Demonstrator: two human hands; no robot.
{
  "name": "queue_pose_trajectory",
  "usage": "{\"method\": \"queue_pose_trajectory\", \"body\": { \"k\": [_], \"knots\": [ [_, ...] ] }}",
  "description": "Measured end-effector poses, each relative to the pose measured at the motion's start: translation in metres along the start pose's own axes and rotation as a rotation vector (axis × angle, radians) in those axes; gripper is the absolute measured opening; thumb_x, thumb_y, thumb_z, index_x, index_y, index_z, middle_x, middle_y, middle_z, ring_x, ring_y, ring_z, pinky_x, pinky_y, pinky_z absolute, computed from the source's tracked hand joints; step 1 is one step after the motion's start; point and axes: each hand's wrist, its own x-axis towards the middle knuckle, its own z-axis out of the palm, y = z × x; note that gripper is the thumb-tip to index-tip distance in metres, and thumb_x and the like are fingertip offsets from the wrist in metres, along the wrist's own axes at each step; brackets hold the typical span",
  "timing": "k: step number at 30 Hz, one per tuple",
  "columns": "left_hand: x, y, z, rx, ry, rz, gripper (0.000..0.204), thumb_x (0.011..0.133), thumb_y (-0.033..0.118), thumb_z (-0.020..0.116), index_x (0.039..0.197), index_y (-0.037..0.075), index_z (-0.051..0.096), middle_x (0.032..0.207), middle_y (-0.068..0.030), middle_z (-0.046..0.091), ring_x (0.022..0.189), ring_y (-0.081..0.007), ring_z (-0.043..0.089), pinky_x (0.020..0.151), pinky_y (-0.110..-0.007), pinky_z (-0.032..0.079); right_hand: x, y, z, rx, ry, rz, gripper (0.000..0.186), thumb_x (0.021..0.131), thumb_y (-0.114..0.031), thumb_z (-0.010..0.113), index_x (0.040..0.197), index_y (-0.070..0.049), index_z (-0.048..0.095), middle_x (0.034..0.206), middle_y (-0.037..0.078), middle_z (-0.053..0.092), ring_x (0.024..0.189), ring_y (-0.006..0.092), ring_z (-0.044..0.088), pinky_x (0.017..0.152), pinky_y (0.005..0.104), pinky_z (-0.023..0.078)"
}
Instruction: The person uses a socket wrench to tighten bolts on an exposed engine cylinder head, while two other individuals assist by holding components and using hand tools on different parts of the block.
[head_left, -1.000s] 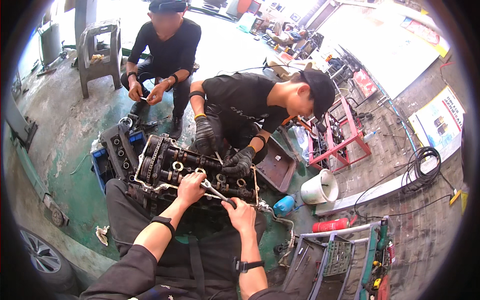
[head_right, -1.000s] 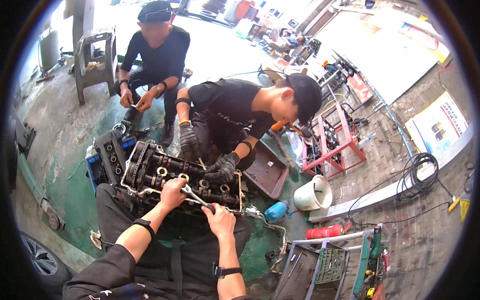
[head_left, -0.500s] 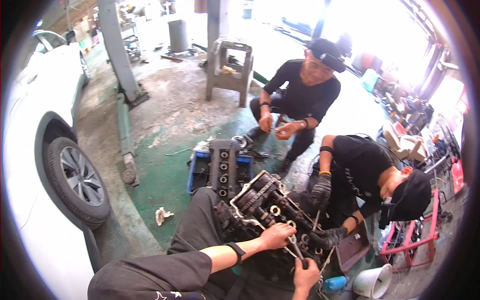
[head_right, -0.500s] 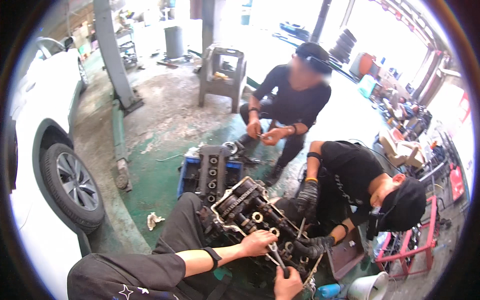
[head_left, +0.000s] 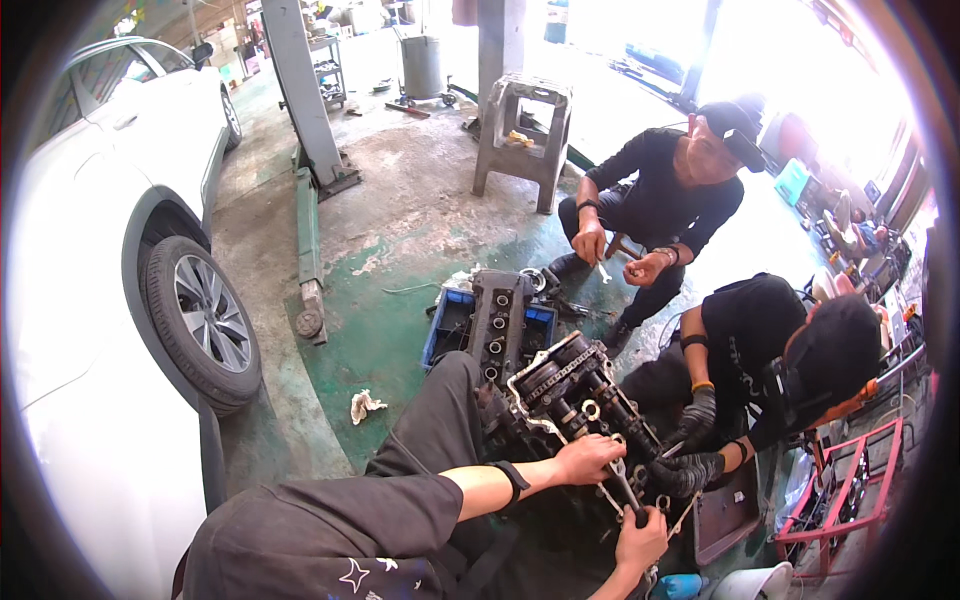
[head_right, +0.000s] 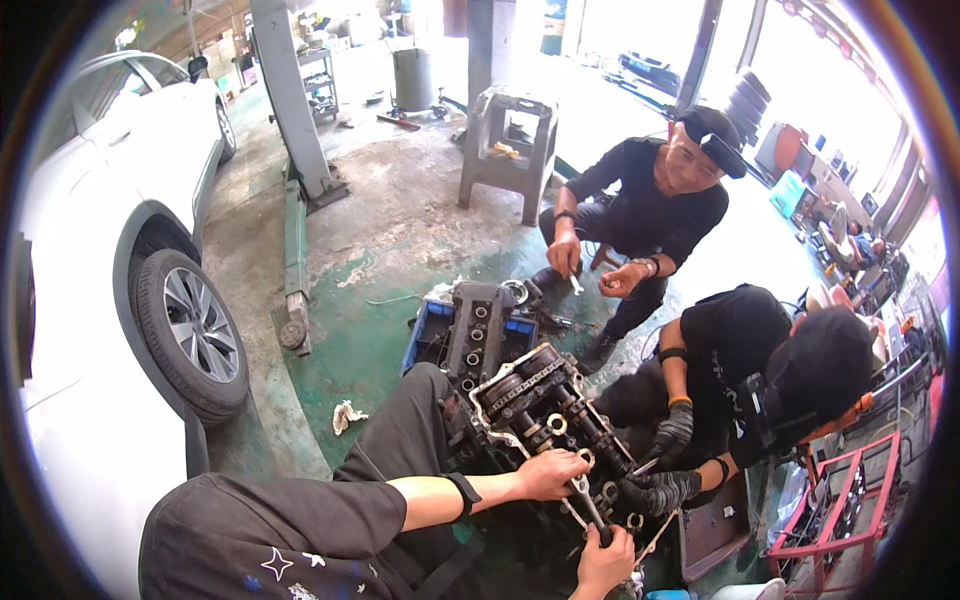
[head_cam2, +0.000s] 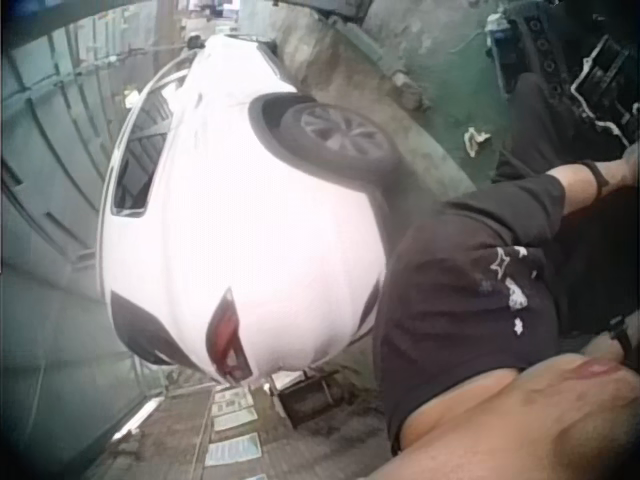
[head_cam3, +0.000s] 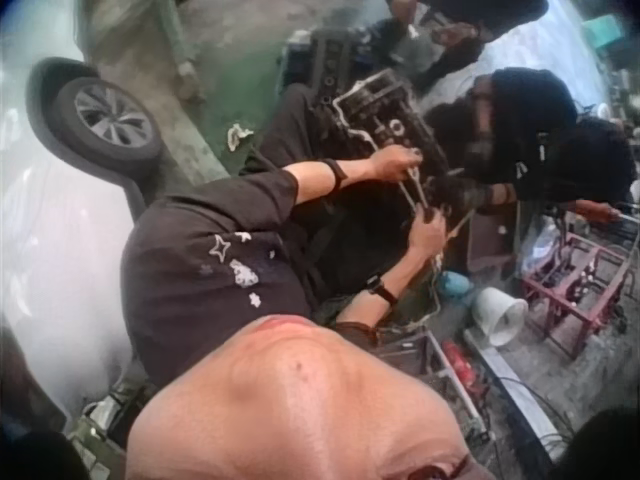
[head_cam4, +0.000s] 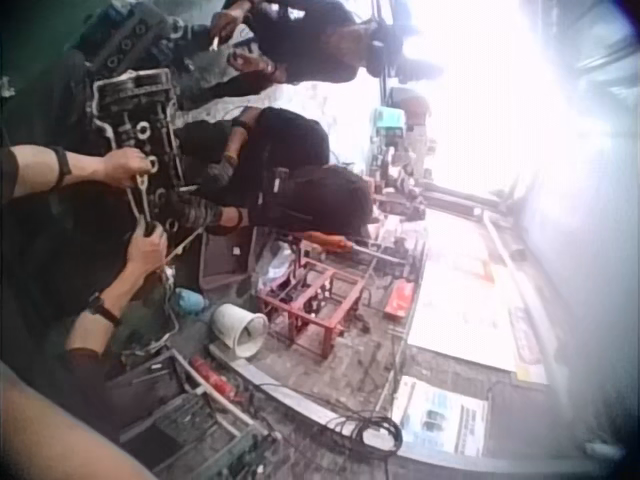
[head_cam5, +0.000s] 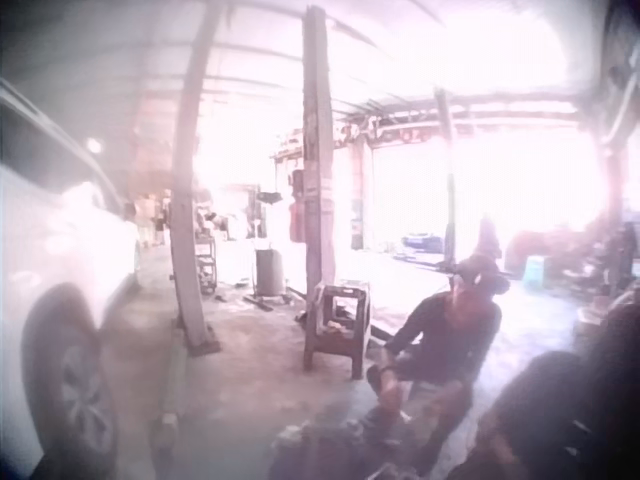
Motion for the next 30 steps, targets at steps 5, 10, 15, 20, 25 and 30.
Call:
{"method": "queue_pose_trajectory", "body": {
  "k": [5, 10, 15, 20, 25, 30],
  "knots": [
    [0.002, 0.008, -0.004, 0.0, 0.0, -0.016, 0.033, 0.072, 0.017, 0.071, 0.099, 0.006, 0.056, 0.091, -0.0107, 0.061, 0.09, -0.0304, 0.062, 0.078, -0.041, 0.049, 0.0, -0.004, 0.0, -0.091, 0.02, -0.001, 0.038, 0.074, -0.043, 0.073, 0.082, -0.007, 0.066, 0.078, 0.011, 0.062, 0.078, 0.0337, 0.061, 0.067, 0.0453, 0.046],
    [-0.002, 0.006, -0.003, 0.002, -0.021, 0.007, 0.033, 0.074, 0.022, 0.071, 0.099, 0.007, 0.055, 0.089, -0.0105, 0.061, 0.09, -0.0304, 0.062, 0.077, -0.041, 0.049, -0.006, -0.003, 0.01, -0.117, 0.101, 0.023, 0.043, 0.079, -0.048, 0.069, 0.081, -0.005, 0.068, 0.079, 0.013, 0.064, 0.077, 0.0356, 0.06, 0.069, 0.0465, 0.045],
    [0.001, 0.001, -0.002, 0.007, -0.053, 0.066, 0.035, 0.068, 0.013, 0.068, 0.1, 0.007, 0.054, 0.093, -0.0106, 0.061, 0.094, -0.0307, 0.061, 0.078, -0.041, 0.049, -0.018, -0.032, -0.005, -0.077, -0.017, 0.25, 0.042, 0.08, -0.045, 0.069, 0.087, -0.003, 0.068, 0.083, 0.017, 0.064, 0.08, 0.0382, 0.061, 0.071, 0.0479, 0.046],
    [0.011, -0.005, -0.002, -0.019, -0.031, 0.038, 0.035, 0.066, 0.012, 0.07, 0.098, 0.009, 0.058, 0.09, -0.0074, 0.061, 0.09, -0.0283, 0.06, 0.077, -0.04, 0.048, -0.071, -0.099, -0.008, -0.044, 0.089, 0.278, 0.036, 0.083, -0.03, 0.067, 0.108, -0.004, 0.062, 0.09, 0.017, 0.063, 0.082, 0.0394, 0.061, 0.068, 0.0482, 0.047],
    [0.01, -0.002, -0.01, -0.07, -0.04, 0.042, 0.036, 0.067, 0.011, 0.071, 0.101, 0.008, 0.058, 0.091, -0.0084, 0.061, 0.092, -0.0294, 0.061, 0.079, -0.041, 0.048, -0.072, -0.102, -0.014, -0.049, 0.048, 0.309, 0.035, 0.082, -0.027, 0.069, 0.108, -0.005, 0.062, 0.091, 0.016, 0.062, 0.08, 0.0382, 0.062, 0.068, 0.0469, 0.048],
    [0.003, 0.007, -0.009, -0.091, -0.02, 0.052, 0.036, 0.069, 0.011, 0.07, 0.103, 0.009, 0.056, 0.09, -0.0081, 0.06, 0.09, -0.0301, 0.06, 0.079, -0.041, 0.047, -0.073, -0.086, -0.015, -0.013, 0.005, 0.267, 0.036, 0.079, -0.028, 0.071, 0.106, -0.004, 0.063, 0.089, 0.016, 0.063, 0.081, 0.0378, 0.062, 0.069, 0.0471, 0.048]
  ]
}}
